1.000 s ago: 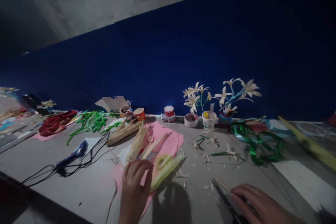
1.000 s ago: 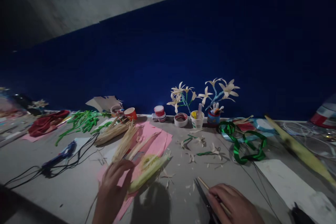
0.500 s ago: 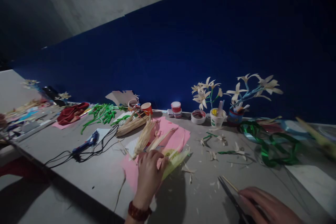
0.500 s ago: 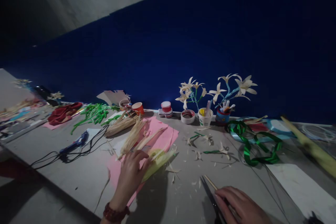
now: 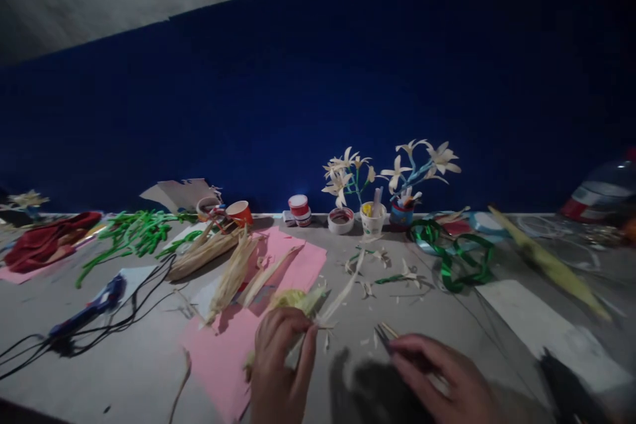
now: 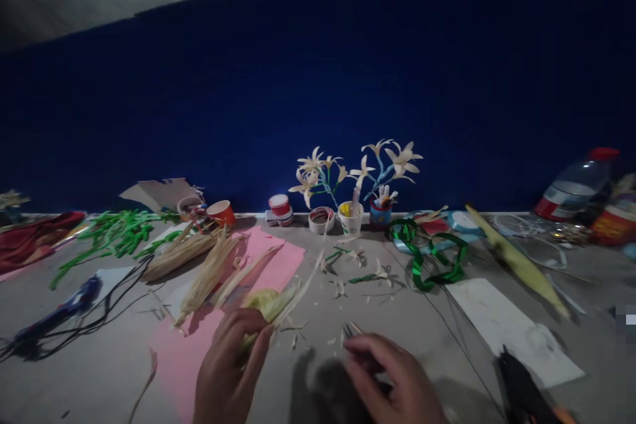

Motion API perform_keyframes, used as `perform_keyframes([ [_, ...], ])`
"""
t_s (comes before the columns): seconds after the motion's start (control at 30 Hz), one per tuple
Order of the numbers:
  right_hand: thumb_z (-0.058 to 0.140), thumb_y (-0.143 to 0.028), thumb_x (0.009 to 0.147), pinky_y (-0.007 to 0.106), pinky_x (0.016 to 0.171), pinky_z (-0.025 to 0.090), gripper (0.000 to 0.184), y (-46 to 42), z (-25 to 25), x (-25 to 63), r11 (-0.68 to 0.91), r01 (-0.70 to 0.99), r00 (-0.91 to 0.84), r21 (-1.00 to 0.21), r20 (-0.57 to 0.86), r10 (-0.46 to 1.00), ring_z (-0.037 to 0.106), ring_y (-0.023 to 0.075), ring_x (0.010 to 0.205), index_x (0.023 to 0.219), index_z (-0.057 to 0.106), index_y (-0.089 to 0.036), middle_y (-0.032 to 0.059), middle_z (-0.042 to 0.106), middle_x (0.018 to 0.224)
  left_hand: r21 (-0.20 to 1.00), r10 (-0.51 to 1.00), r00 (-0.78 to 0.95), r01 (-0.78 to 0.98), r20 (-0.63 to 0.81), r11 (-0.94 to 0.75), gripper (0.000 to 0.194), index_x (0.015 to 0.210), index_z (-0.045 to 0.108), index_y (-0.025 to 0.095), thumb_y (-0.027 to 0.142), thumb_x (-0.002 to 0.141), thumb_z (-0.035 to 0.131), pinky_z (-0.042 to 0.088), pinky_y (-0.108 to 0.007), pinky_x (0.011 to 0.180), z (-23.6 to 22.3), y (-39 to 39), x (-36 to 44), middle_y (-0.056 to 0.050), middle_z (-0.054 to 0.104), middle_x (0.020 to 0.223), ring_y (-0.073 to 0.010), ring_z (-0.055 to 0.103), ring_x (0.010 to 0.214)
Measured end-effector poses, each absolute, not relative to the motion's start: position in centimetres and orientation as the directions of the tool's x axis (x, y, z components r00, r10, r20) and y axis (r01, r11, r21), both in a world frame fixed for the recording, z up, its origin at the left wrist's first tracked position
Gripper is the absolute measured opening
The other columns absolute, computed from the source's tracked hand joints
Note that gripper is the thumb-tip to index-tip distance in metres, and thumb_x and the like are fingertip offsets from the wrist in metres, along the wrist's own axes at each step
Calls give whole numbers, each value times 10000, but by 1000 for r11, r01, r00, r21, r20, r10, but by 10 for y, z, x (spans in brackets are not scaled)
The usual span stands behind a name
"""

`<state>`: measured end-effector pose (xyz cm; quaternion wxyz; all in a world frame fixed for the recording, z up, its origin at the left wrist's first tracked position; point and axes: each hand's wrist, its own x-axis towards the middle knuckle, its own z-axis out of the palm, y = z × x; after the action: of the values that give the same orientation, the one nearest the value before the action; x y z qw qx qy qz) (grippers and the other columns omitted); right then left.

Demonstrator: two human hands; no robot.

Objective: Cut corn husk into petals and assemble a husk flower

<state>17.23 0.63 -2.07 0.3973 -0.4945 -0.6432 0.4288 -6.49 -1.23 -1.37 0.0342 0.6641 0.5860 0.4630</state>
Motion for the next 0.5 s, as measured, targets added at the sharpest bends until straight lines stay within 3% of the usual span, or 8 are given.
perform_keyframes([
  [0.1, 718, -501, 755, 254, 610, 526, 317, 5, -18, 148, -37, -63, -210, -997, -23, 977, 630, 179, 690, 888, 713, -213, 37, 707, 799, 654, 800, -86, 632, 593, -417, 126, 782, 557, 241, 137, 852, 570, 403, -341, 763, -8, -19, -32, -29, 592, 780, -227, 566, 802],
  [0.17, 739, -530, 733, 222, 548, 474, 349, 4, -17, 142, -80, -201, -176, -976, -44, 983, 564, 129, 587, 794, 688, -190, 2, 664, 691, 673, 811, -23, 573, 585, -468, 132, 772, 578, 238, 121, 830, 591, 396, -351, 791, -7, -19, -17, -26, 602, 764, -222, 572, 775],
  [0.27, 768, -508, 723, 192, 532, 420, 353, 3, -13, 149, -101, -252, -128, -963, -70, 989, 509, 89, 532, 688, 655, -175, -33, 625, 596, 759, 861, 60, 443, 505, -476, 120, 768, 593, 228, 133, 842, 584, 402, -338, 799, -8, -17, -5, -36, 620, 780, -215, 588, 782],
  [0.4, 747, -496, 753, 195, 544, 417, 359, 1, -9, 164, -158, -254, -142, -954, -125, 982, 529, 91, 528, 648, 655, -166, -13, 663, 602, 950, 963, 86, 163, 257, -268, 187, 728, 573, 211, 283, 899, 546, 405, -288, 721, -9, -16, 1, -37, 580, 772, -201, 574, 770],
  [0.5, 734, -524, 752, 195, 536, 411, 384, 0, -9, 171, -145, -218, -58, -965, -135, 989, 519, 94, 517, 627, 638, -173, -21, 648, 573, 983, 978, 115, 47, 173, -179, 218, 752, 582, 204, 347, 907, 528, 404, -277, 742, -7, -17, 3, -34, 574, 792, -198, 566, 793],
])
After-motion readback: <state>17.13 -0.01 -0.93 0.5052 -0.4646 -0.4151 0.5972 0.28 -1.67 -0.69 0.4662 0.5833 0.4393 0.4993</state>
